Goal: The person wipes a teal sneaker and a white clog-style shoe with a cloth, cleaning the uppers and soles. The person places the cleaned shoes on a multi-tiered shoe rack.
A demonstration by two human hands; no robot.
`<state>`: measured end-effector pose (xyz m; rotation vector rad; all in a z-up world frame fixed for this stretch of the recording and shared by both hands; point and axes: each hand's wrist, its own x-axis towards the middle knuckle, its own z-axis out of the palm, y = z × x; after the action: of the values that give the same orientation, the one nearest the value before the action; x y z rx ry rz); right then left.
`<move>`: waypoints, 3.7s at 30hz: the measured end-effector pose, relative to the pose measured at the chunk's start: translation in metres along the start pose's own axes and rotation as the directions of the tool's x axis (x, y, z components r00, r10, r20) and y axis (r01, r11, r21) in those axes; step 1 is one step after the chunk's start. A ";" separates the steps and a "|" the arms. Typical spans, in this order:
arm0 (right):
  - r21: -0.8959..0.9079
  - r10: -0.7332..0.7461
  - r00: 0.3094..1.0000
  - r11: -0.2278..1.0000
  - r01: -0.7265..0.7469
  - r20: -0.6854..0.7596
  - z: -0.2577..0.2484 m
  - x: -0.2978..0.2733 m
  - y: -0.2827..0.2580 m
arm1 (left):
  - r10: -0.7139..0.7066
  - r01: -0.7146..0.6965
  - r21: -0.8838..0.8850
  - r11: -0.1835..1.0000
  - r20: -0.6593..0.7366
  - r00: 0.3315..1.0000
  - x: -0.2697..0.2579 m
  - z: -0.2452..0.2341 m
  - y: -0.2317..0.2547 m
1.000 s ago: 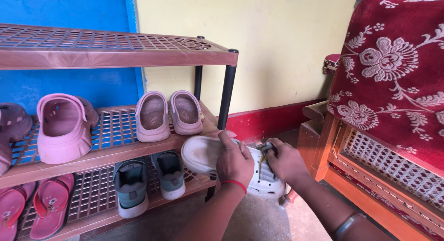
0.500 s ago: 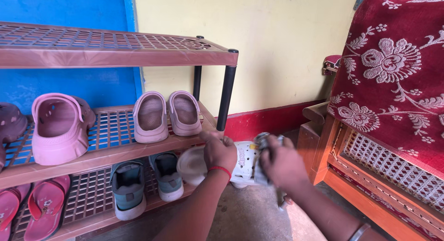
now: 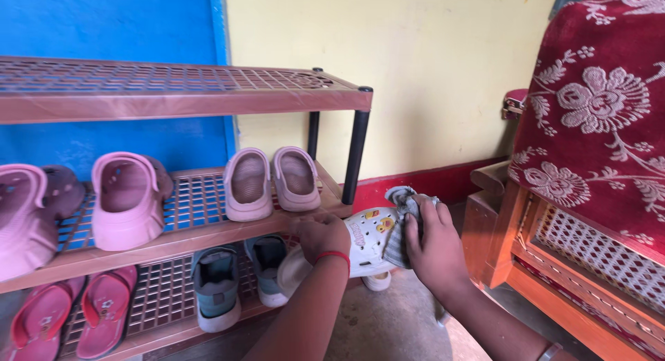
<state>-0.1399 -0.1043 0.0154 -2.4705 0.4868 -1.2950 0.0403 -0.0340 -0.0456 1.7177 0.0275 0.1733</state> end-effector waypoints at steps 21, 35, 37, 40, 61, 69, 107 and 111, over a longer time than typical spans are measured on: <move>-0.171 0.009 0.934 0.984 0.056 0.357 0.009 -0.014 -0.152 | -0.198 0.419 -0.869 0.265 0.376 0.905 0.037 -0.136 0.063; -0.097 -0.067 0.948 0.990 0.101 0.311 -0.001 0.051 -0.286 | 0.126 0.207 -0.954 0.217 0.238 0.963 -0.001 -0.286 0.186; -0.066 -0.026 0.946 0.997 0.049 0.323 0.007 0.083 -0.301 | 0.253 0.157 -0.932 0.328 0.247 0.935 0.007 -0.302 0.210; 0.005 0.004 0.953 1.000 -0.006 0.304 0.029 0.127 -0.324 | 0.411 0.045 -0.929 0.369 0.206 0.888 0.027 -0.317 0.234; 0.028 0.142 0.930 0.987 -0.161 0.339 0.173 0.264 -0.410 | 0.693 -0.679 0.219 0.700 0.018 0.721 0.167 -0.352 0.167; 0.026 0.044 0.977 0.998 -0.050 0.208 0.131 0.252 -0.353 | 0.674 -0.656 0.591 0.470 0.240 0.698 0.144 -0.351 0.172; -0.746 0.582 0.660 0.664 -0.049 0.475 0.092 0.042 0.178 | 0.761 -0.981 -0.037 0.190 0.637 0.123 0.021 0.062 -0.053; -0.683 0.523 0.670 0.729 -0.032 0.527 0.143 0.025 0.235 | 0.473 -0.958 0.082 0.275 0.856 0.209 0.032 0.070 -0.094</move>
<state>-0.0438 -0.3094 -0.1425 -2.9392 1.1954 0.0535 0.0889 -0.0845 -0.1452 2.2055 -1.6735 0.2763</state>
